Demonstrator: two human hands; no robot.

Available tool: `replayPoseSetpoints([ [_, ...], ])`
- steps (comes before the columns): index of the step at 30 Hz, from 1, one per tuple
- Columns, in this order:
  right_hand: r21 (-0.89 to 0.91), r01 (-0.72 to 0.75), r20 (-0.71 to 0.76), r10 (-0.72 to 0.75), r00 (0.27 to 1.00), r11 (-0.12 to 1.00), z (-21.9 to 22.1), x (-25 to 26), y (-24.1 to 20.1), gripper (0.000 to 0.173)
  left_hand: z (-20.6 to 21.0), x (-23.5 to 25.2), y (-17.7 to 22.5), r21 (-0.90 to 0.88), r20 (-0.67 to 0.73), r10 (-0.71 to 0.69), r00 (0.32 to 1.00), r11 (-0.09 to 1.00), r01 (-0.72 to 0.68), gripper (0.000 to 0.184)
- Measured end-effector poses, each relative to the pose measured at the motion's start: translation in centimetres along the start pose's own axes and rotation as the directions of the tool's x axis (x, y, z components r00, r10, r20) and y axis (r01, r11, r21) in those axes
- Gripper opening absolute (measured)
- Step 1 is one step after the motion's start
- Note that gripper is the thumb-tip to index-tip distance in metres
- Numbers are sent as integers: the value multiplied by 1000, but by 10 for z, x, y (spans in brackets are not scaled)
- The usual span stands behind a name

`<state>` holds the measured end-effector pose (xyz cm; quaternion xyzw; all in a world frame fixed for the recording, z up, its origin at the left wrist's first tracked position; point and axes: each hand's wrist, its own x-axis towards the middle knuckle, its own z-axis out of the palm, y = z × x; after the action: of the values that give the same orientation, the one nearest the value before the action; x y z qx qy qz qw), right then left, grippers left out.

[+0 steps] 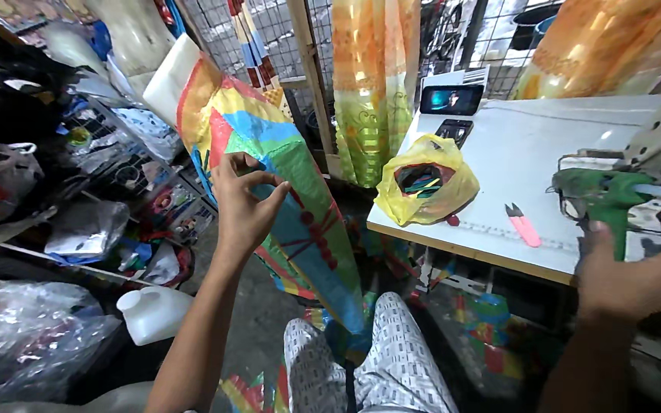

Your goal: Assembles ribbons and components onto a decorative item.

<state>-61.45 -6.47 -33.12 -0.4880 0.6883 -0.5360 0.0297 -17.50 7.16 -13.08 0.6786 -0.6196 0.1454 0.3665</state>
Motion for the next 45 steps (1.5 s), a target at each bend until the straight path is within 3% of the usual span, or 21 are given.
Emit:
replayPoseSetpoints([
  [2, 73, 123, -153, -110, 982, 990, 0, -13, -5, 60, 1, -1, 0, 6, -1, -3, 1000, 1000, 3, 19],
  [5, 152, 284, -226, -246, 943, 947, 3, -32, -25, 42, 2, -1, 0, 14, -1, 4, 1000, 1000, -4, 19],
  [11, 317, 374, -120, -355, 927, 871, 26, -58, -69, 39, 3, -3, -1, 34, -16, 46, 999, 998, -45, 19],
  [18, 543, 324, 50, -415, 908, 774, 68, -87, -123, 37, 6, -9, 0, 95, -29, 77, 997, 993, -74, 19],
  [23, 695, 139, 333, -487, 807, 706, 96, -99, -180, 41, 12, -10, -3, 136, -72, 117, 991, 985, -106, 18],
  [27, 772, 134, 350, -592, 726, 621, 117, -106, -224, 48, 19, -9, -8, 182, -132, 161, 978, 974, -135, 16],
  [31, 793, 105, 419, -662, 622, 600, 125, -105, -260, 67, 22, -11, -14, 213, -178, 196, 964, 965, -156, 15],
  [36, 837, 46, 447, -729, 519, 546, 129, -104, -285, 87, 27, -16, -26, 187, -321, 244, 915, 964, -191, 34],
  [39, 850, 7, 447, -728, 520, 527, 126, -106, -292, 93, 25, -33, -23, -13, -447, 79, 891, 995, -95, 52],
  [41, 858, 19, 425, -731, 534, 513, 126, -109, -295, 98, 29, -49, -17, -230, -508, -168, 845, 972, 55, 64],
  [43, 866, 15, 410, -729, 549, 499, 126, -113, -298, 99, 40, -64, -12, -452, -481, -409, 776, 874, 180, 68],
  [45, 867, -40, 431, -706, 562, 496, 130, -116, -302, 99, 50, -75, -11, -590, -376, -566, 734, 757, 281, 59],
])
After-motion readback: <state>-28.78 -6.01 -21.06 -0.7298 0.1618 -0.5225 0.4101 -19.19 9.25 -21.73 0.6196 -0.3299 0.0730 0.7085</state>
